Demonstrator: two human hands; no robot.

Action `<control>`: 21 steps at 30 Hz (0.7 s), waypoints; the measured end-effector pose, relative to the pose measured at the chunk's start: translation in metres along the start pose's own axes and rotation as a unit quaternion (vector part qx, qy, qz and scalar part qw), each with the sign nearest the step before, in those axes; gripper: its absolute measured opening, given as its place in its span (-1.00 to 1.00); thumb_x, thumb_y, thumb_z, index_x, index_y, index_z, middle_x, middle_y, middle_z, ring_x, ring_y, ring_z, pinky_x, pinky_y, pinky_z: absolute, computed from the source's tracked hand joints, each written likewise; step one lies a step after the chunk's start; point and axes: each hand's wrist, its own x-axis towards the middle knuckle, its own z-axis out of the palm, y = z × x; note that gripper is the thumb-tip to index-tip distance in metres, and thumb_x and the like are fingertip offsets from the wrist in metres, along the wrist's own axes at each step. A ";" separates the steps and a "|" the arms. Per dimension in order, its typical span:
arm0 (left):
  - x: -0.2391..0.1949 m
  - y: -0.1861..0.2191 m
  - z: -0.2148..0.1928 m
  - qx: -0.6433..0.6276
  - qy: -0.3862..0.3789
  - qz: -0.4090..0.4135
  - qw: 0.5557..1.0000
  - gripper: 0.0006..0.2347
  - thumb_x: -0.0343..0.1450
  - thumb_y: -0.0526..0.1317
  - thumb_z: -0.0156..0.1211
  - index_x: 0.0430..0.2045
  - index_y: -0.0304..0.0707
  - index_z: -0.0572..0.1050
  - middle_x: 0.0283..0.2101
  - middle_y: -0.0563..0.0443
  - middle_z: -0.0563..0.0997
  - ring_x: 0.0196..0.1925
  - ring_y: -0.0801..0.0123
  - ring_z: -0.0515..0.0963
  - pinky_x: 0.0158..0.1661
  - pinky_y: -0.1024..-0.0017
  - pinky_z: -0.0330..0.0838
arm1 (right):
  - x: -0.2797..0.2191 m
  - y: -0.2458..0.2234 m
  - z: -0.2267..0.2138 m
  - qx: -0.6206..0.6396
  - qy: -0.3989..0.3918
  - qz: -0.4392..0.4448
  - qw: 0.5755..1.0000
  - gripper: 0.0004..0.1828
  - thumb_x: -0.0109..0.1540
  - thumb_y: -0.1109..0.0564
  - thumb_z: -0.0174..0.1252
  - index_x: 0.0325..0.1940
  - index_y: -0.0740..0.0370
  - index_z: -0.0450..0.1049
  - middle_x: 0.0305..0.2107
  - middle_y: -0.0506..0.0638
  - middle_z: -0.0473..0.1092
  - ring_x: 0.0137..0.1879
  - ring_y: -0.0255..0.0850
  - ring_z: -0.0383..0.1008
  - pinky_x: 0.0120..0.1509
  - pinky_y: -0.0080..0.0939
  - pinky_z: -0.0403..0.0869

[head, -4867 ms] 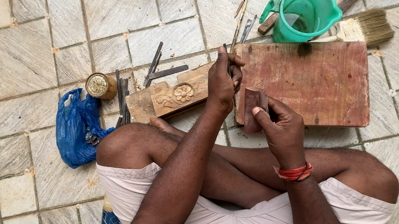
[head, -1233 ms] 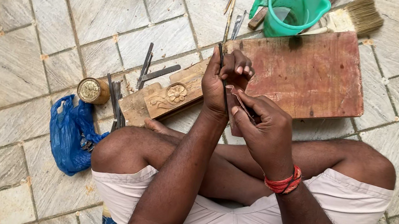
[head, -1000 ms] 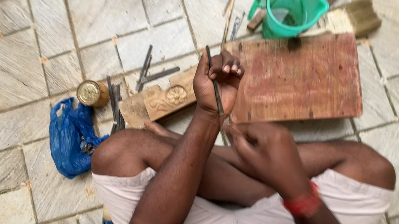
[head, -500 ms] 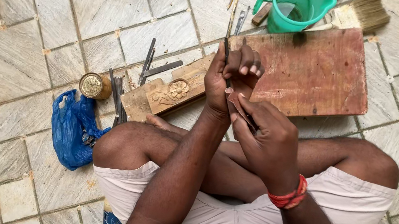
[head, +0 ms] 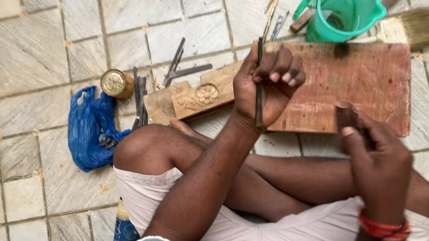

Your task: The person sits on the floor and sharpens a metal tool using a sanding block and a wooden mallet. They repeatedly rub the tool against the sanding block and tap it with the mallet to refine the edge.

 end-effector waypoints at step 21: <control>-0.005 -0.002 -0.010 -0.029 0.094 0.035 0.995 -0.55 0.68 0.04 -0.18 -0.67 -0.05 0.11 -0.47 0.05 0.23 -0.29 0.32 0.28 -0.22 0.40 0.26 | 0.089 0.126 0.043 -0.323 -0.004 -0.100 0.941 -0.54 0.20 0.06 0.38 0.18 0.20 0.60 -0.01 0.17 0.55 0.05 0.04 0.55 0.19 0.10 0.49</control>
